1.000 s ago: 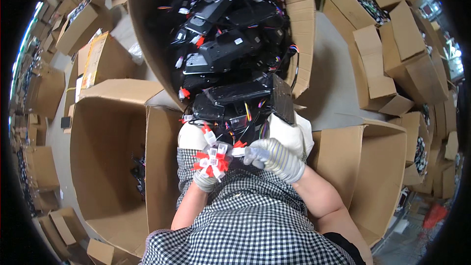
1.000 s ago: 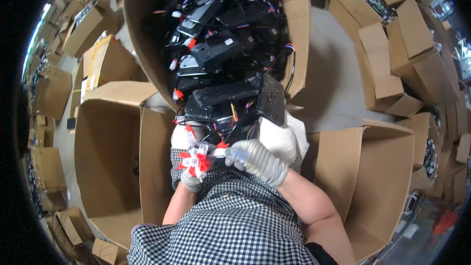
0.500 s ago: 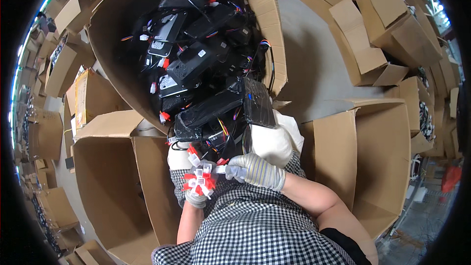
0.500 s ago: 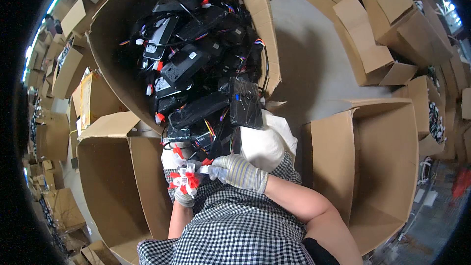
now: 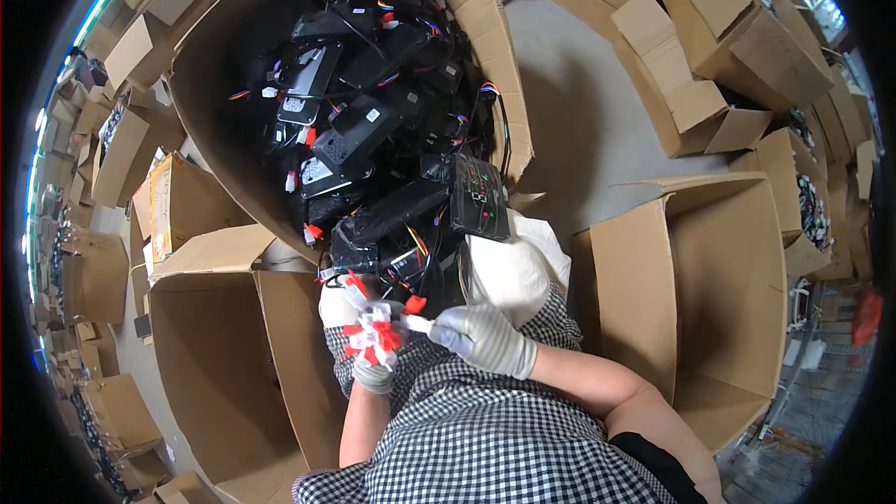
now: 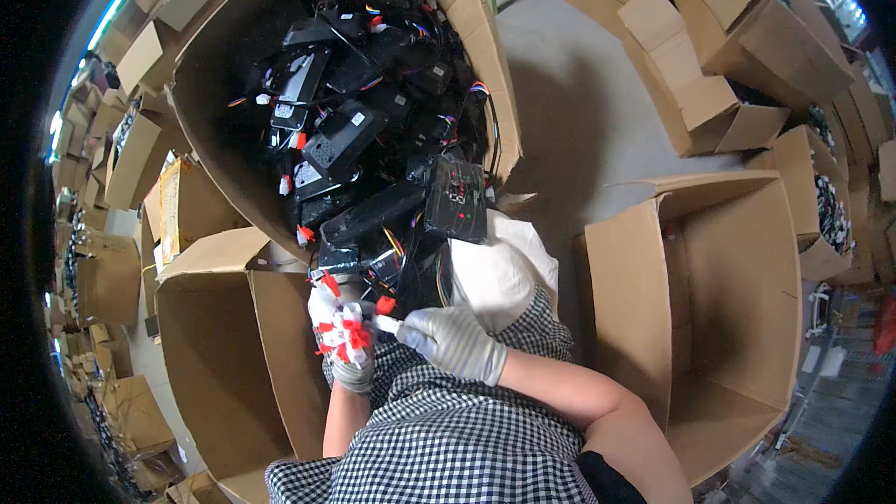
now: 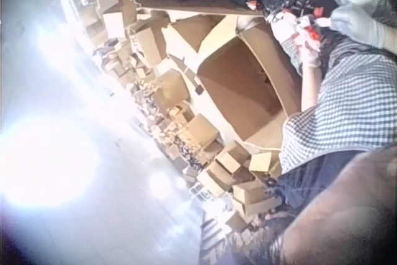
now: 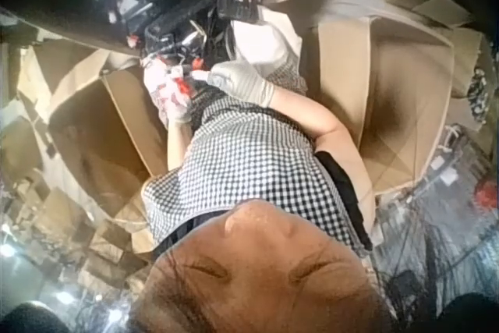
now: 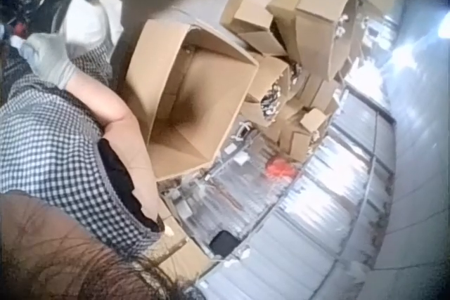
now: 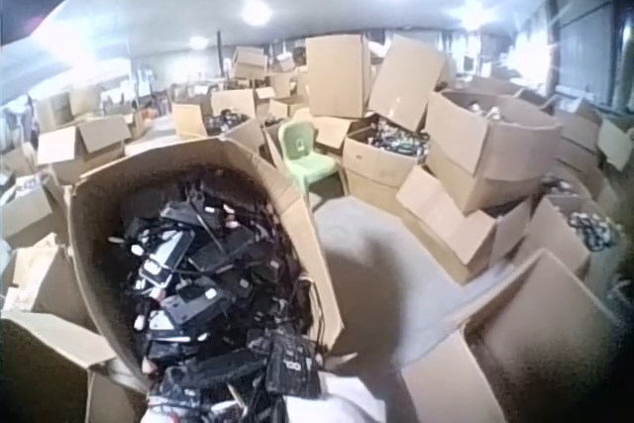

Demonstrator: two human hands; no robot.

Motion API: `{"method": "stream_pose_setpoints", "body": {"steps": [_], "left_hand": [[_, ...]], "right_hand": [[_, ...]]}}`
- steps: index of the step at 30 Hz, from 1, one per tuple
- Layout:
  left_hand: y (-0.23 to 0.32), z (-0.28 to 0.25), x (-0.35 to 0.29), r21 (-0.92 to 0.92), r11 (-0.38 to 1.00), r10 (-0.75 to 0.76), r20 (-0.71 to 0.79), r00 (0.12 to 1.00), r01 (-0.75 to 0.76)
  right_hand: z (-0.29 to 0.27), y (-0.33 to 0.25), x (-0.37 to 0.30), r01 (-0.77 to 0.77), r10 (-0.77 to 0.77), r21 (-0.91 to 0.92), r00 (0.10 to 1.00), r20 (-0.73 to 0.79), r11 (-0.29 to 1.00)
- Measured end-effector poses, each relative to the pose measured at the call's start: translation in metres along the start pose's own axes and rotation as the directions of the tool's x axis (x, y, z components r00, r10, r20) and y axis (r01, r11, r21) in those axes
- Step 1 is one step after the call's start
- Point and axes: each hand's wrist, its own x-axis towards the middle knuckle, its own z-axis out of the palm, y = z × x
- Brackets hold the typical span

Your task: The person sorts and connects wires to electronic modules by hand.

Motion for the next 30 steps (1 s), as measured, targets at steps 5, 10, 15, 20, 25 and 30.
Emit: {"method": "stream_pose_setpoints", "body": {"steps": [5,10,15,20,25,30], "left_hand": [[0.015,-0.029,0.024,-0.082,0.991,-0.128,-0.377,0.917,0.105],[0.117,-0.098,0.092,-0.415,0.824,0.103,-0.56,0.822,-0.386],[0.174,-0.167,0.109,-0.709,0.369,-0.249,-0.699,0.671,-0.601],[0.129,-0.279,0.08,-0.665,0.429,0.08,-0.646,0.759,-0.611],[0.115,-0.353,0.028,-0.509,0.583,0.034,-0.763,0.645,-0.633],[0.043,-0.46,-0.051,-0.551,0.582,-0.065,-0.765,0.641,-0.598]], "right_hand": [[-0.003,-0.01,-0.041,0.343,-0.352,0.083,0.921,0.169,0.936],[0.01,0.006,-0.074,0.04,-0.189,0.292,0.843,0.504,0.956],[0.012,0.001,-0.076,0.072,-0.139,0.154,0.862,0.488,0.985],[0.01,-0.001,-0.076,0.067,-0.146,0.177,0.864,0.482,0.982],[0.012,0.009,-0.071,0.079,-0.144,0.155,0.874,0.465,0.985],[0.014,0.011,-0.064,-0.082,-0.036,0.224,0.876,0.481,0.971]]}}
